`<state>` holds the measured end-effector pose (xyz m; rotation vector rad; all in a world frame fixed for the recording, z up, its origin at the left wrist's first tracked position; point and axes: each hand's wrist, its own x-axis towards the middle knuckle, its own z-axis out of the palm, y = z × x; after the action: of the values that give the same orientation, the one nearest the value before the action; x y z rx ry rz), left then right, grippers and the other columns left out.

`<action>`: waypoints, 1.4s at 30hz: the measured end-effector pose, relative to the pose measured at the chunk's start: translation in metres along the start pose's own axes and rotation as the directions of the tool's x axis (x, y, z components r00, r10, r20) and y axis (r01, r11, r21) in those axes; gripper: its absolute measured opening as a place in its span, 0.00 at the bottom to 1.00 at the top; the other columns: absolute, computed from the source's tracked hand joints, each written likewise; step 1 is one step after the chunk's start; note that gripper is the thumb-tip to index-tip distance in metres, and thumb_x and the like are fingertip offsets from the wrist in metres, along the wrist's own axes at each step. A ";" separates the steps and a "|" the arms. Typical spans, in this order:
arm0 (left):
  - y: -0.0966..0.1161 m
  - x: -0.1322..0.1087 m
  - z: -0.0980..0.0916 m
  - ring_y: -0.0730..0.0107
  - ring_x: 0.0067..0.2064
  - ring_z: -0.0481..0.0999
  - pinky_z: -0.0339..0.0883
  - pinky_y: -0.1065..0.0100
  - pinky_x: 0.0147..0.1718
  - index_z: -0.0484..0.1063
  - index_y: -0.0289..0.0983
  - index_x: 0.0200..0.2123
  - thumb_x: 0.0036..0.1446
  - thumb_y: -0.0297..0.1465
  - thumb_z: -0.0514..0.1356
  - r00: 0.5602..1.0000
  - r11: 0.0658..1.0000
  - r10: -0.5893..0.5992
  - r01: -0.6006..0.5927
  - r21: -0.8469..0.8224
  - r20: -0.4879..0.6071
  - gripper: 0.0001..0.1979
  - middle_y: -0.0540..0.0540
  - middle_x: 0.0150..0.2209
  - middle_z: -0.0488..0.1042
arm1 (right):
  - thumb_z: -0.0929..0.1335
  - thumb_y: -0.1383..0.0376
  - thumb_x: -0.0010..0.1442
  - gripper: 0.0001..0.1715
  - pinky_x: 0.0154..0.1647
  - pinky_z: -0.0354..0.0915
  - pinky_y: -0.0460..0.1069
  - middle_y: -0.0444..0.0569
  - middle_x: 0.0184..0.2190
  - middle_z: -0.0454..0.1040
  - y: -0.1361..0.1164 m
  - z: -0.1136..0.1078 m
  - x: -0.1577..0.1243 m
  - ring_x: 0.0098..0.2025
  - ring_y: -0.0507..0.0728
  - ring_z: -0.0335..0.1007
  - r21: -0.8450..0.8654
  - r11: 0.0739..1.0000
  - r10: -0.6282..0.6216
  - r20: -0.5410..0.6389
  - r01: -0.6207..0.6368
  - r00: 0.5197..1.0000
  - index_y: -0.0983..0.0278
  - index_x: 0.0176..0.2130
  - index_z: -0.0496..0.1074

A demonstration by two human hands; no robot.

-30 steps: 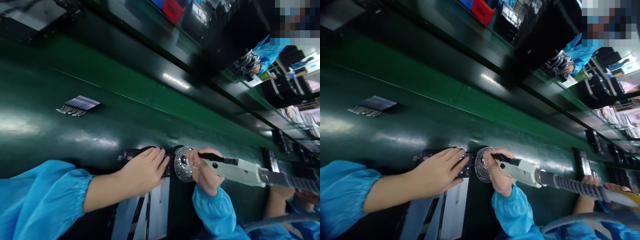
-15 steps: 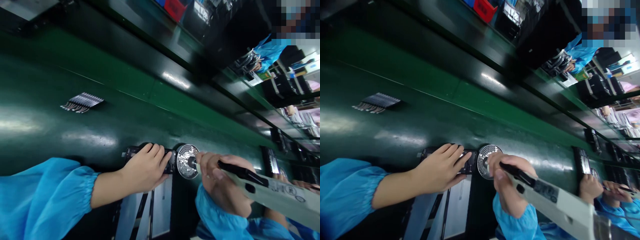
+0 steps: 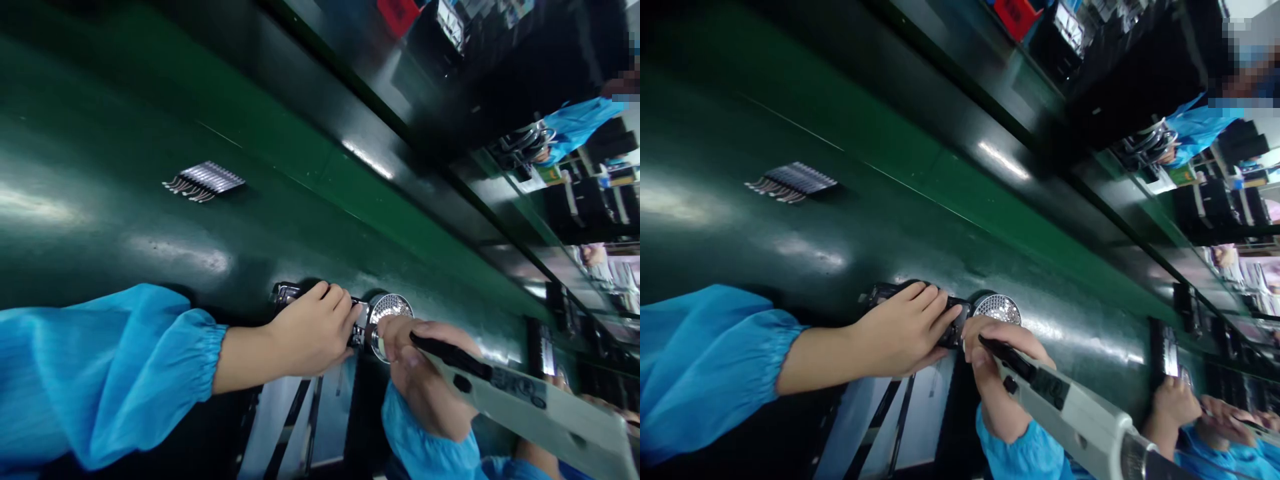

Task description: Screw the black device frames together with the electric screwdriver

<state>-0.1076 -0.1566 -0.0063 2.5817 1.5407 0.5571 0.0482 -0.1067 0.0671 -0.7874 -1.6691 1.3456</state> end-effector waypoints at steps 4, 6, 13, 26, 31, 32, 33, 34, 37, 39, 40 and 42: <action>0.000 0.000 0.002 0.47 0.45 0.75 0.65 0.53 0.38 0.72 0.26 0.57 0.68 0.44 0.54 1.000 1.000 -0.003 0.003 0.004 -0.006 0.28 0.33 0.45 0.77 | 0.69 0.76 0.55 0.18 0.29 0.66 0.56 0.40 0.22 0.71 0.001 0.000 -0.001 0.22 0.54 0.64 -0.007 1.000 -0.002 -0.005 0.002 1.000 0.58 0.42 0.77; 0.001 0.000 0.003 0.47 0.45 0.75 0.65 0.53 0.39 0.72 0.26 0.57 0.68 0.45 0.54 1.000 1.000 -0.009 0.009 0.008 -0.009 0.29 0.33 0.45 0.77 | 0.69 0.75 0.55 0.16 0.31 0.67 0.57 0.40 0.23 0.72 0.002 0.000 -0.002 0.22 0.54 0.64 -0.027 1.000 0.013 -0.011 -0.014 1.000 0.58 0.40 0.77; 0.003 0.001 0.002 0.46 0.45 0.75 0.67 0.53 0.41 0.72 0.25 0.57 0.67 0.46 0.55 1.000 1.000 -0.016 0.016 0.005 0.021 0.29 0.32 0.45 0.77 | 0.70 0.73 0.55 0.13 0.33 0.70 0.60 0.39 0.22 0.70 0.003 -0.001 -0.004 0.23 0.56 0.67 -0.048 0.998 0.040 -0.016 -0.041 0.999 0.57 0.39 0.76; 0.002 0.001 0.001 0.45 0.45 0.76 0.69 0.52 0.39 0.74 0.25 0.55 0.67 0.45 0.55 1.000 1.000 -0.004 0.004 0.013 0.007 0.29 0.32 0.44 0.78 | 0.68 0.73 0.58 0.18 0.29 0.70 0.58 0.39 0.22 0.69 0.010 -0.004 -0.002 0.22 0.55 0.66 -0.042 0.998 -0.041 0.074 0.045 0.996 0.54 0.45 0.75; 0.002 0.000 0.002 0.45 0.43 0.77 0.70 0.51 0.38 0.75 0.24 0.52 0.67 0.45 0.55 1.000 1.000 0.017 -0.017 0.026 -0.023 0.28 0.28 0.48 0.77 | 0.67 0.73 0.59 0.24 0.28 0.67 0.54 0.40 0.22 0.69 0.009 -0.010 0.002 0.22 0.54 0.66 -0.012 0.997 -0.078 0.046 0.079 0.996 0.55 0.53 0.73; 0.001 -0.002 0.003 0.44 0.45 0.77 0.70 0.51 0.39 0.75 0.25 0.52 0.67 0.44 0.55 0.998 0.998 0.042 -0.040 0.041 -0.050 0.26 0.28 0.50 0.76 | 0.67 0.73 0.59 0.24 0.28 0.67 0.53 0.39 0.22 0.68 0.008 -0.014 0.004 0.22 0.53 0.66 0.001 0.996 -0.093 0.024 0.093 0.995 0.56 0.53 0.74; 0.001 -0.003 0.005 0.44 0.46 0.77 0.71 0.50 0.41 0.75 0.26 0.53 0.68 0.42 0.55 0.994 0.996 0.073 -0.069 0.057 -0.078 0.25 0.27 0.52 0.75 | 0.67 0.74 0.58 0.24 0.28 0.67 0.53 0.39 0.21 0.68 0.006 -0.019 0.007 0.22 0.53 0.66 0.007 0.993 -0.117 -0.011 0.117 0.993 0.56 0.52 0.74; 0.000 -0.005 0.006 0.44 0.48 0.77 0.71 0.50 0.43 0.75 0.27 0.53 0.68 0.41 0.55 0.989 0.993 0.106 -0.099 0.071 -0.101 0.23 0.28 0.54 0.74 | 0.67 0.74 0.56 0.23 0.28 0.67 0.53 0.39 0.20 0.68 0.005 -0.025 0.010 0.21 0.53 0.65 0.008 0.988 -0.154 -0.058 0.155 0.986 0.58 0.50 0.75; -0.004 -0.007 0.009 0.45 0.51 0.77 0.71 0.49 0.47 0.74 0.33 0.54 0.68 0.39 0.57 0.980 0.985 0.162 -0.154 0.077 -0.114 0.19 0.30 0.59 0.72 | 0.67 0.75 0.52 0.20 0.27 0.68 0.53 0.39 0.18 0.69 0.002 -0.047 0.018 0.19 0.52 0.65 -0.038 0.969 -0.247 -0.202 0.245 0.948 0.61 0.43 0.76; -0.005 -0.006 0.008 0.45 0.52 0.76 0.71 0.48 0.47 0.75 0.34 0.53 0.66 0.40 0.60 0.981 0.985 0.166 -0.161 0.064 -0.100 0.18 0.31 0.60 0.71 | 0.67 0.75 0.50 0.16 0.28 0.68 0.53 0.39 0.17 0.69 0.002 -0.060 0.021 0.19 0.52 0.65 -0.062 0.964 -0.264 -0.284 0.257 0.922 0.63 0.39 0.75; -0.005 -0.006 0.007 0.45 0.52 0.77 0.72 0.48 0.47 0.75 0.34 0.52 0.66 0.39 0.61 0.982 0.985 0.165 -0.160 0.063 -0.092 0.18 0.32 0.60 0.71 | 0.67 0.75 0.50 0.15 0.29 0.68 0.53 0.38 0.17 0.69 0.002 -0.066 0.022 0.19 0.52 0.65 -0.063 0.966 -0.256 -0.319 0.249 0.913 0.63 0.38 0.74; -0.005 -0.004 0.005 0.45 0.51 0.77 0.73 0.48 0.46 0.76 0.34 0.51 0.66 0.38 0.61 0.984 0.986 0.160 -0.155 0.065 -0.075 0.17 0.33 0.58 0.72 | 0.68 0.74 0.49 0.13 0.30 0.69 0.54 0.38 0.16 0.69 0.003 -0.074 0.024 0.19 0.52 0.65 -0.056 0.971 -0.236 -0.379 0.233 0.895 0.64 0.37 0.72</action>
<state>-0.1118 -0.1573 -0.0138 2.7763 1.4032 0.6457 0.1035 -0.0518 0.0748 -0.7697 -1.4057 0.9447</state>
